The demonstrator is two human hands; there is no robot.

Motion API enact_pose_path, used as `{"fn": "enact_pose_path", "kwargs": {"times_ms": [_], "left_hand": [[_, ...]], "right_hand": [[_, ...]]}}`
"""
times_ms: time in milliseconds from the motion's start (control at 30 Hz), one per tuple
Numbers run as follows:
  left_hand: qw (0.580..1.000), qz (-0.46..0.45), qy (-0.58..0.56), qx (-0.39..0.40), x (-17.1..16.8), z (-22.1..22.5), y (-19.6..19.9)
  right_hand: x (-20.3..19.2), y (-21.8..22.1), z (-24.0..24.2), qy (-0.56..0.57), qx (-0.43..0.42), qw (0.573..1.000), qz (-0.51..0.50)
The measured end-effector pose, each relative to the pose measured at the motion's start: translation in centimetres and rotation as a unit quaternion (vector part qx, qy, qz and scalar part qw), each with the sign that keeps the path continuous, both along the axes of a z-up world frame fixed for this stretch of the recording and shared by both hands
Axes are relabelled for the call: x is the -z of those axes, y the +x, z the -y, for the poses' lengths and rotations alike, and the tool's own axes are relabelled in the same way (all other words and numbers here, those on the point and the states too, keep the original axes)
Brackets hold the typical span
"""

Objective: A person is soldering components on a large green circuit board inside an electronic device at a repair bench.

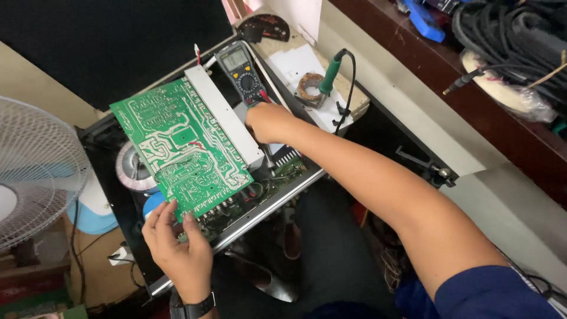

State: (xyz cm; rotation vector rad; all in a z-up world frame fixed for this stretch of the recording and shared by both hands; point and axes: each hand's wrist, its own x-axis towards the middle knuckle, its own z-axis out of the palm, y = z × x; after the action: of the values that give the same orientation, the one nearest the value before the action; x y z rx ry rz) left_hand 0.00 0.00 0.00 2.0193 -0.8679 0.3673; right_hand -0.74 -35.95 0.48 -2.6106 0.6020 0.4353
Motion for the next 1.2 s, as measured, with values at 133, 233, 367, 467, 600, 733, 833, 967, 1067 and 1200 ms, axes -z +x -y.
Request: {"fn": "enact_pose_path", "kwargs": {"times_ms": [133,233,367,467,600,733,833,967,1067,1200], "left_hand": [[1.000,0.010,-0.007,-0.014,0.3,0.2,0.2],[1.000,0.025,-0.012,-0.013,0.4,0.1,0.2],[1.000,-0.001,-0.023,0.000,0.2,0.1,0.1],[1.000,-0.001,-0.027,0.000,0.4,0.2,0.2],[0.999,0.008,-0.038,0.002,0.6,0.1,0.2],[0.999,-0.002,-0.034,-0.004,0.7,0.1,0.2],[0.999,0.007,-0.028,-0.013,0.7,0.1,0.1],[0.999,-0.001,-0.033,-0.014,0.9,0.0,0.1],[0.999,-0.013,-0.036,-0.016,0.7,0.1,0.1],[0.999,-0.006,-0.031,-0.013,0.9,0.1,0.3]], "right_hand": [[0.9,0.8,-0.4,-0.050,-0.020,0.998,-0.026],[0.7,1.0,-0.9,-0.062,-0.007,0.998,-0.033],[-0.1,0.9,-1.0,-0.027,0.050,0.998,-0.031],[-0.3,1.1,-0.8,-0.008,0.070,0.997,-0.030],[-0.3,1.5,-0.6,-0.011,0.062,0.997,-0.044],[-0.2,1.8,-0.7,-0.025,0.061,0.997,-0.047],[0.1,2.1,-0.6,-0.012,0.088,0.995,-0.046],[1.2,2.5,0.0,0.022,0.127,0.991,-0.030],[1.4,1.9,0.3,0.059,0.166,0.984,0.010],[1.2,0.7,1.3,0.119,0.221,0.957,0.143]]}}
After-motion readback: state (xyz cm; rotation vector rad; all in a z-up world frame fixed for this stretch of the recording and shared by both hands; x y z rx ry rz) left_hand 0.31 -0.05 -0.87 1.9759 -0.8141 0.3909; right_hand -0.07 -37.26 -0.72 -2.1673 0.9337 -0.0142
